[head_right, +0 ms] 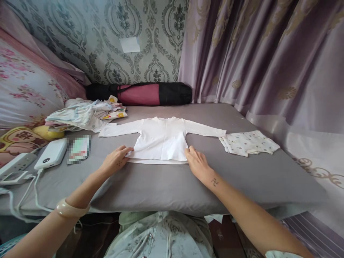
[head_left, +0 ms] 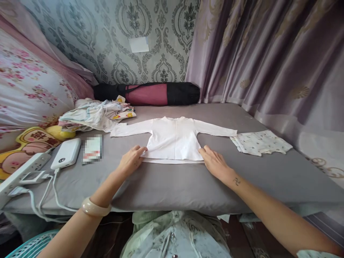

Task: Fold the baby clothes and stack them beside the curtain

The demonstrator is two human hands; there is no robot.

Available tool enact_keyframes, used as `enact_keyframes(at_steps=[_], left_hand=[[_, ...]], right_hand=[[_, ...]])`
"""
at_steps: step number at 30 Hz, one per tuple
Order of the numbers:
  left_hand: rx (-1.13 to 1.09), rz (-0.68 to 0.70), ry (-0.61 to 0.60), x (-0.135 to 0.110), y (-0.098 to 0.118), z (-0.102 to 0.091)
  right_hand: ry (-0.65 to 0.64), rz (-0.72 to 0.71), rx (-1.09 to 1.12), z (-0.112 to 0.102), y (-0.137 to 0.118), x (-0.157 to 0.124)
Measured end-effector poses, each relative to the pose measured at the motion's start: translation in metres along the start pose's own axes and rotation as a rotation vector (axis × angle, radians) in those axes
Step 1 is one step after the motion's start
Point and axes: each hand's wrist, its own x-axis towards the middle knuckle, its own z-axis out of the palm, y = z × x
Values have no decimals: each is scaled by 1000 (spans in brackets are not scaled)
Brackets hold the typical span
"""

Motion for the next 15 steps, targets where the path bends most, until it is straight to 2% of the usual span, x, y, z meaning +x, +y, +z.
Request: enact_keyframes(at_steps=[4, 9, 15], left_hand=[[9, 186, 52, 2, -4, 3], [-6, 321, -80, 4, -13, -4], [-24, 387, -67, -1, -15, -14]], right_hand=[[29, -112, -7, 8, 3, 3], [40, -359, 63, 10, 18, 5], [-1, -412, 184, 5, 26, -2]])
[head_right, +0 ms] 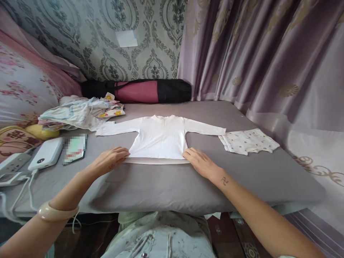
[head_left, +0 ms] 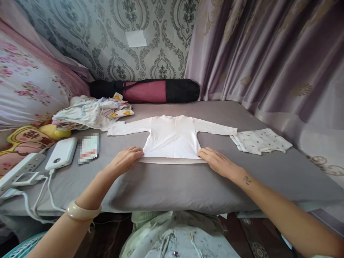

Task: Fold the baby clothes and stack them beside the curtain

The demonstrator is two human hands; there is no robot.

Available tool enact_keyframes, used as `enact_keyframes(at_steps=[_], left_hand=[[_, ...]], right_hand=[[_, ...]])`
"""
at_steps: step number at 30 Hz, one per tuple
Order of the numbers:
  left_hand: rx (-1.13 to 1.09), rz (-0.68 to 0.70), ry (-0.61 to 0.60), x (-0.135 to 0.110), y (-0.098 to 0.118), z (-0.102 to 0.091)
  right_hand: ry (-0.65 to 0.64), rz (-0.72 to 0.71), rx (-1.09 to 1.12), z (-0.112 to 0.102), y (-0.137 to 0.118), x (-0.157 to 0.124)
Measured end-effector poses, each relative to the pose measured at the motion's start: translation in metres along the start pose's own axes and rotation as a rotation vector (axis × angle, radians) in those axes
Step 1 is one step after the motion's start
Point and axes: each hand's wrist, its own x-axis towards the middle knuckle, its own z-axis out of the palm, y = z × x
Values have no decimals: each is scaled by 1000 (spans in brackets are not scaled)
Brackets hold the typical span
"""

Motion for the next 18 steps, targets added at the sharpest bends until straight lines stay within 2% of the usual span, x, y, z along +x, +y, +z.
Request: enact_keyframes(at_steps=[5, 9, 12, 15, 18], left_hand=[[-15, 52, -3, 1, 9, -4], [-25, 49, -29, 1, 5, -1], [-46, -1, -21, -4, 2, -4], [-161, -88, -29, -7, 2, -12], [-305, -245, -41, 5, -4, -19]], right_hand=[[13, -84, 100, 0, 5, -1], [-2, -102, 183, 2, 15, 0], [-26, -70, 280, -1, 20, 1], [-102, -36, 389, -8, 24, 2], [-216, 30, 488, -18, 26, 13]])
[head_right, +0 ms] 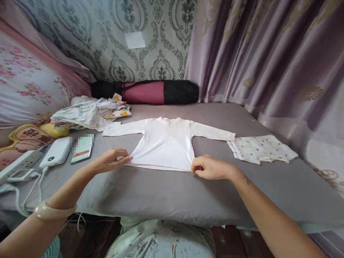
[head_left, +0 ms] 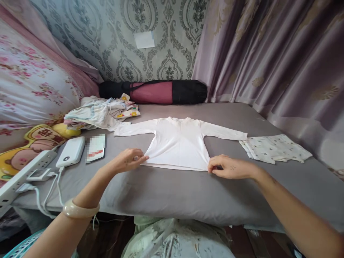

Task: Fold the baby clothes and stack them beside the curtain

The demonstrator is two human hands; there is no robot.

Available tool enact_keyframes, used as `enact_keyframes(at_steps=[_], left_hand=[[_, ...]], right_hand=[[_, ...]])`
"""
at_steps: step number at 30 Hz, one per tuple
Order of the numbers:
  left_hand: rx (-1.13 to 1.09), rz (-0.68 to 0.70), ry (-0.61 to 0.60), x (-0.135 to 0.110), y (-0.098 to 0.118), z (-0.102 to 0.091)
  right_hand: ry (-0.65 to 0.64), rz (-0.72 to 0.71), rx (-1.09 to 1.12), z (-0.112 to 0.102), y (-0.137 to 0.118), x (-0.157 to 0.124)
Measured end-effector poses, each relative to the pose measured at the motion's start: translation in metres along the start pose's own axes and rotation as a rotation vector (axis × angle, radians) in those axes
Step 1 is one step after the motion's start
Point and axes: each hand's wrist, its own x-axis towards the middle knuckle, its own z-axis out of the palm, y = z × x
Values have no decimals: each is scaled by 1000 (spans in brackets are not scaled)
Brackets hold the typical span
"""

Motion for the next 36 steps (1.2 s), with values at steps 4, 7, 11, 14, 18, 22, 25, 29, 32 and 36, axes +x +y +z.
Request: enact_keyframes(at_steps=[4, 7, 11, 14, 18, 22, 25, 29, 32, 36], left_hand=[[-110, -331, 226, 49, -8, -1], [-190, -608, 301, 93, -12, 7], [-273, -814, 314, 132, -9, 20], [-266, -858, 305, 144, -7, 25], [-248, -829, 285, 146, -8, 27], [-141, -741, 314, 142, -5, 27], [42, -693, 324, 137, 0, 34], [316, -549, 340, 129, 2, 48], [469, -435, 333, 125, -1, 52], [546, -361, 277, 118, -6, 43]], right_hand=[[80, 35, 109, -13, -5, 45], [359, 71, -28, -8, -3, 98], [430, 251, -272, 15, 8, 148], [400, 348, -335, 31, 13, 158], [360, 287, -363, 44, 6, 148], [220, 54, -362, 50, -11, 128], [99, -119, -322, 54, -25, 112], [-10, -301, -256, 62, -45, 89], [-46, -386, -172, 67, -62, 68], [-156, -441, 124, 56, -67, 44]])
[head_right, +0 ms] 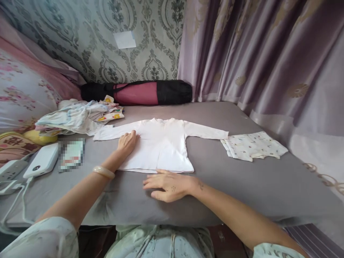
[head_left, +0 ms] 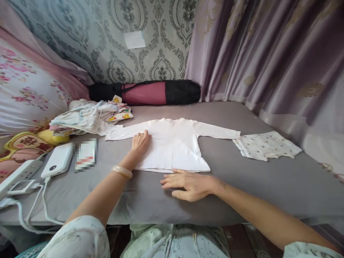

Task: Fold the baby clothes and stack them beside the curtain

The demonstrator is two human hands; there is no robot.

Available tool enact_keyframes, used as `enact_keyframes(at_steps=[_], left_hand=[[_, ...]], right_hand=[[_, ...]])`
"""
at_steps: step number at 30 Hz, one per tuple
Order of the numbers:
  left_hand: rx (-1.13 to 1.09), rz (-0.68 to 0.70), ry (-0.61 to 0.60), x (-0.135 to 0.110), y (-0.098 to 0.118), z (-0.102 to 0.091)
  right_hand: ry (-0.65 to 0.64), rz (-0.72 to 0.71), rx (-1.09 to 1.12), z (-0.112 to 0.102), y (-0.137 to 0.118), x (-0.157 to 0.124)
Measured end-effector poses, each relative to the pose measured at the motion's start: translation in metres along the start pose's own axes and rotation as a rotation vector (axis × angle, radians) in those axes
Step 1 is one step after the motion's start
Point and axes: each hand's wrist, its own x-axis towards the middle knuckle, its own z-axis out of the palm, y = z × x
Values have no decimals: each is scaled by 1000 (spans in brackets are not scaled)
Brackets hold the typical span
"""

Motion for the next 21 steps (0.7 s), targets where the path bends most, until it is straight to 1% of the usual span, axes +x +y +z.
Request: enact_keyframes(at_steps=[1, 2, 3, 4, 5, 6, 7, 8, 9, 11, 12, 13, 14, 16, 18, 21], left_hand=[[20, -4, 9, 0, -2, -4], [43, -14, 28, -1, -1, -8], [64, -18, 52, -2, 1, -13], [73, -7, 73, -4, 7, -19], [62, 30, 84, -7, 17, -24], [23, 96, 78, -12, 31, -30], [-39, 188, 57, -19, 48, -36], [-132, 313, 19, -27, 68, -41], [-241, 456, -24, -37, 89, -46], [-398, 756, -83, -59, 132, -53], [-426, 850, -97, -69, 151, -56], [-424, 911, -106, -78, 166, -58], [-409, 934, -120, -85, 178, -59], [-364, 913, -130, -94, 191, -59], [-326, 862, -123, -97, 196, -56], [-306, 813, -96, -97, 198, -49]], right_hand=[[28, 30, 88, -7, 4, -6], [94, 84, 156, -15, 11, -12], [204, 164, 185, -26, 23, -18], [351, 245, 166, -38, 37, -24], [514, 319, 108, -50, 54, -29], [665, 399, 15, -63, 71, -34], [773, 477, -91, -75, 89, -39], [836, 547, -200, -86, 105, -42], [847, 596, -295, -95, 118, -44], [780, 617, -444, -106, 137, -45], [725, 605, -509, -108, 143, -44], [667, 584, -572, -109, 146, -43], [611, 563, -634, -109, 148, -42], [508, 536, -745, -106, 149, -40], [422, 520, -833, -103, 148, -39], [342, 507, -934, -103, 148, -40]])
